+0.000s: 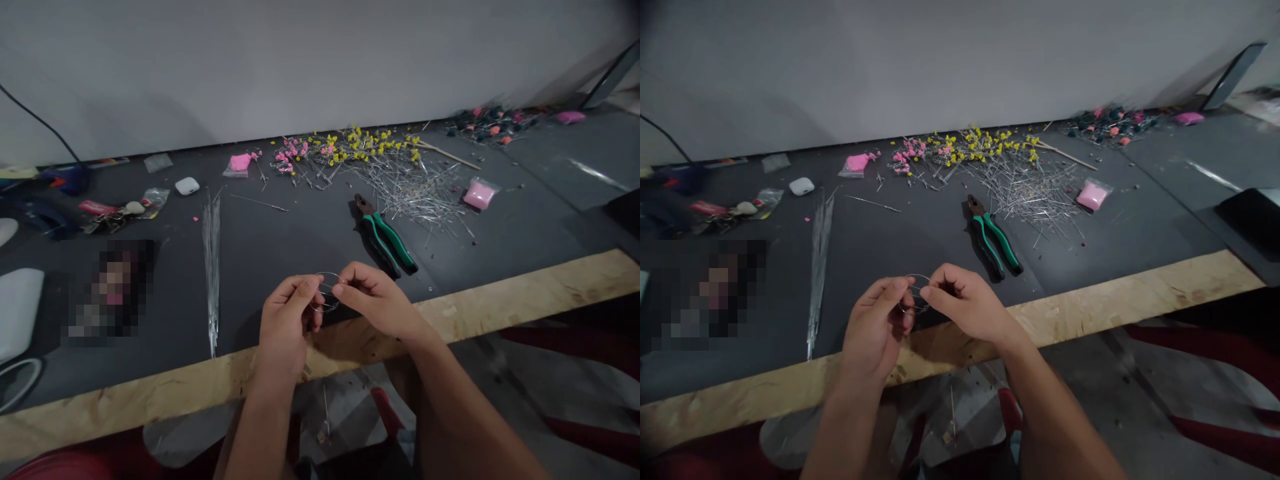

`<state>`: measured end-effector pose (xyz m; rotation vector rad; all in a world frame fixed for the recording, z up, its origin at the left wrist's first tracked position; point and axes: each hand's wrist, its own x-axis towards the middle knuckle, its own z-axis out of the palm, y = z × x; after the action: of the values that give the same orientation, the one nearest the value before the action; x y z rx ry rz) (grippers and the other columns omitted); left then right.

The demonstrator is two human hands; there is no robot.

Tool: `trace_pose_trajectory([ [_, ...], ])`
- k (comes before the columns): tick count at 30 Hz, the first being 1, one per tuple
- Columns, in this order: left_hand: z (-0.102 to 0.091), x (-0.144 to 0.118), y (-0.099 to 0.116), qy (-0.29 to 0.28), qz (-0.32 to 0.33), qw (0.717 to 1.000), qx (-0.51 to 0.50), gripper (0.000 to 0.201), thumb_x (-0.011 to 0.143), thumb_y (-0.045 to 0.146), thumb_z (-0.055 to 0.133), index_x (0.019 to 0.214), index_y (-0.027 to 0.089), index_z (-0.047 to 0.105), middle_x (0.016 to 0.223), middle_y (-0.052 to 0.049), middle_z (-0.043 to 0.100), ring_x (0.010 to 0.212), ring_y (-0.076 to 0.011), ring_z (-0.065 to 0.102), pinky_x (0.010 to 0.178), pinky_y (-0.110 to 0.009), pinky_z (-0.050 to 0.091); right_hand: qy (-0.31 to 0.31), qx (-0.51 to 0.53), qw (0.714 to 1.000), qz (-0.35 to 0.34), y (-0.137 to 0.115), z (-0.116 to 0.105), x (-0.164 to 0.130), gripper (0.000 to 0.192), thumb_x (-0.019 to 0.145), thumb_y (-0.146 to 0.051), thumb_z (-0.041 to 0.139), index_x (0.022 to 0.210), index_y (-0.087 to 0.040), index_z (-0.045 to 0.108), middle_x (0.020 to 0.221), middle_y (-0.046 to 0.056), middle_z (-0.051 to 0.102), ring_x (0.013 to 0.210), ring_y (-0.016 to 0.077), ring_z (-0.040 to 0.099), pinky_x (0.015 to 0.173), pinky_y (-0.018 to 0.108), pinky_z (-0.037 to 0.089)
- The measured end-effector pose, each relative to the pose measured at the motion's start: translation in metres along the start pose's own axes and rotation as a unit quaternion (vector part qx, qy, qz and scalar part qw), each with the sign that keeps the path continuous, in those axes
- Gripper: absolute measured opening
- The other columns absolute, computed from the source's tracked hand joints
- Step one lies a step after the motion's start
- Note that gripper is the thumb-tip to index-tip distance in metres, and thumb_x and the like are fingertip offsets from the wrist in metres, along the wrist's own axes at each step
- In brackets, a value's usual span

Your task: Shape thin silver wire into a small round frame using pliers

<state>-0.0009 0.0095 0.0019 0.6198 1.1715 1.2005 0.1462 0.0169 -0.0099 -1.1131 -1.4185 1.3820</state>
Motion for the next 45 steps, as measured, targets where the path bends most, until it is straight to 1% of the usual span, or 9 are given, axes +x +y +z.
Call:
trace_pose_trajectory([
  [4,0.0,0.0,0.0,-0.02,-0.019,0.998,-0.048,0.016,0.071,0.032,0.073,0.073,0.017,0.068,0.055,0.005,0.054,0.036,-0.0038,0.044,0.032,-0.015,0.031,-0.002,0.029,0.999,-0.019,-0.002,0.002,-0.002,0.022,0.086,-0.036,0.059,0.072,-0.022,0.051,0.067,-0.004,0.045,0.063,0.0113,0.04,0.058,0.024,0.036],
  [9,0.003,-0.001,-0.006,0.025,0.043,0.999,-0.016,0.014,0.073,0.03,0.074,0.076,0.018,0.07,0.057,0.004,0.057,0.041,-0.0039,0.048,0.037,-0.014,0.034,0.025,0.035,0.999,-0.01,0.004,0.003,0.004,0.016,0.084,-0.034,0.062,0.075,-0.021,0.055,0.069,-0.004,0.047,0.064,0.011,0.043,0.06,0.024,0.038],
  [12,0.003,-0.001,-0.01,0.045,0.08,0.996,0.018,0.015,0.074,0.032,0.073,0.077,0.018,0.071,0.059,0.003,0.059,0.045,-0.0042,0.049,0.04,-0.015,0.036,0.058,0.061,0.996,0.01,0.007,0.005,0.007,0.014,0.079,-0.034,0.067,0.077,-0.021,0.061,0.072,-0.003,0.056,0.068,0.0116,0.05,0.064,0.025,0.041],
  [15,0.003,-0.001,-0.012,0.051,0.092,0.994,0.039,0.016,0.075,0.034,0.073,0.078,0.018,0.071,0.061,0.003,0.06,0.046,-0.0048,0.049,0.04,-0.015,0.037,0.084,0.099,0.991,0.044,0.009,0.007,0.008,0.017,0.074,-0.036,0.072,0.078,-0.021,0.066,0.074,-0.001,0.062,0.07,0.0127,0.053,0.065,0.026,0.043],
  [20,0.003,0.001,-0.012,0.054,0.1,0.993,0.045,0.018,0.076,0.037,0.072,0.079,0.019,0.071,0.062,0.003,0.06,0.046,-0.005,0.049,0.04,-0.016,0.037,0.124,0.14,0.98,0.071,0.011,0.01,0.008,0.019,0.07,-0.036,0.077,0.077,-0.021,0.068,0.069,-0.003,0.062,0.065,0.0108,0.052,0.064,0.025,0.041],
  [25,0.003,0.003,-0.013,0.054,0.107,0.992,0.04,0.017,0.076,0.036,0.072,0.079,0.02,0.071,0.062,0.003,0.059,0.046,-0.0047,0.05,0.039,-0.015,0.037,0.124,0.18,0.973,0.078,0.011,0.013,0.008,0.016,0.072,-0.035,0.075,0.075,-0.021,0.067,0.066,-0.003,0.059,0.063,0.0107,0.051,0.064,0.026,0.041],
  [30,0.002,0.004,-0.015,0.057,0.124,0.989,0.055,0.017,0.076,0.036,0.071,0.08,0.019,0.072,0.063,0.003,0.06,0.046,-0.0047,0.049,0.04,-0.015,0.039,0.109,0.149,0.979,0.087,0.01,0.011,0.008,0.017,0.074,-0.037,0.073,0.073,-0.021,0.066,0.064,-0.004,0.056,0.062,0.0111,0.049,0.063,0.027,0.038],
  [41,0.002,0.003,-0.015,0.05,0.141,0.986,0.069,0.014,0.077,0.035,0.071,0.079,0.021,0.072,0.064,0.003,0.062,0.049,-0.0054,0.052,0.042,-0.015,0.041,0.096,0.21,0.967,0.107,0.009,0.009,0.009,0.014,0.071,-0.034,0.075,0.075,-0.022,0.069,0.066,-0.004,0.06,0.063,0.0107,0.052,0.064,0.026,0.04],
  [45,0.002,0.003,-0.015,0.047,0.141,0.987,0.057,0.015,0.077,0.036,0.071,0.08,0.021,0.072,0.065,0.003,0.062,0.049,-0.0054,0.052,0.041,-0.015,0.041,0.113,0.234,0.961,0.1,0.009,0.012,0.009,0.013,0.069,-0.031,0.078,0.075,-0.023,0.07,0.067,-0.004,0.062,0.064,0.0106,0.053,0.065,0.026,0.041],
])
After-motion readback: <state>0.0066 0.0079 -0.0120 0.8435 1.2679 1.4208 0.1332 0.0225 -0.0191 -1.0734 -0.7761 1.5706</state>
